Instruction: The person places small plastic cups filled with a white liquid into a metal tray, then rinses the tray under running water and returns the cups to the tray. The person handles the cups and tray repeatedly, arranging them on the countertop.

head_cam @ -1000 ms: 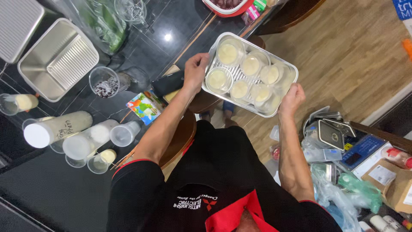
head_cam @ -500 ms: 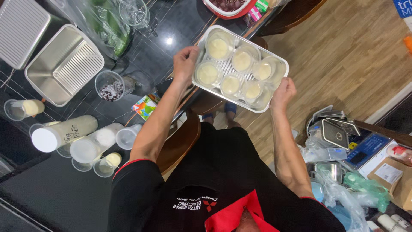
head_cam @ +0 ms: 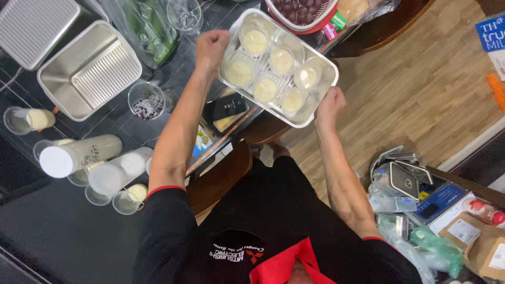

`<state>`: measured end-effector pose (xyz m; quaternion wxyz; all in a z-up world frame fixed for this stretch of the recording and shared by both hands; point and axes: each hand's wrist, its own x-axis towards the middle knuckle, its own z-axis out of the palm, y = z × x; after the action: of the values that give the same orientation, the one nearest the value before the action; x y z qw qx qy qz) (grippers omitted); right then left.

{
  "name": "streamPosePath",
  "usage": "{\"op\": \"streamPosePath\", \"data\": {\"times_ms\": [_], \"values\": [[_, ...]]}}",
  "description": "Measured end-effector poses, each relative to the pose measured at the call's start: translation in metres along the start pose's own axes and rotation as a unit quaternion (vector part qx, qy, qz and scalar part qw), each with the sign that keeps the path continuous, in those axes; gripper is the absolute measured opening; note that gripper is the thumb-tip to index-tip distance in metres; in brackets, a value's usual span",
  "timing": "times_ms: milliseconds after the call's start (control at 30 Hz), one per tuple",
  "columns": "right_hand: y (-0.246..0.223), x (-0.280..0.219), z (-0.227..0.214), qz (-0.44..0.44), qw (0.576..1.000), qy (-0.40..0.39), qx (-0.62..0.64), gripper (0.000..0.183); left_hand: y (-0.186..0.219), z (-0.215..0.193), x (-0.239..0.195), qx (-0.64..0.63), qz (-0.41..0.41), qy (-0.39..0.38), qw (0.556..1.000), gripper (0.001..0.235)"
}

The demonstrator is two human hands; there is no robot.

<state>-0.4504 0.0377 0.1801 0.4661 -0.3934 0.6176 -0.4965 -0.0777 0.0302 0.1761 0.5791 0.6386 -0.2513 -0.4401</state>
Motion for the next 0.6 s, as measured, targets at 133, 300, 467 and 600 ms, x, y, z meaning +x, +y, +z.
{"op": "streamPosePath", "data": {"times_ms": [133, 300, 467, 600], "values": [[0.005, 0.013, 0.022, 0.011, 1.0, -0.028, -0.008, 0.027, -0.003, -0.015, 0.024, 0.042, 0.008, 0.01, 0.999, 0.021], [0.007, 0.026, 0.046, 0.02, 0.997, -0.05, -0.049, 0.026, -0.009, -0.018, 0.057, 0.109, 0.045, 0.04, 0.992, 0.021], [0.009, 0.032, 0.062, 0.125, 0.988, -0.076, -0.05, 0.028, -0.018, -0.019, 0.084, 0.168, 0.033, 0.065, 0.983, 0.019], [0.015, 0.038, 0.067, 0.136, 0.982, -0.107, -0.07, 0.029, -0.028, -0.013, 0.1, 0.186, 0.037, 0.085, 0.978, 0.017]]}}
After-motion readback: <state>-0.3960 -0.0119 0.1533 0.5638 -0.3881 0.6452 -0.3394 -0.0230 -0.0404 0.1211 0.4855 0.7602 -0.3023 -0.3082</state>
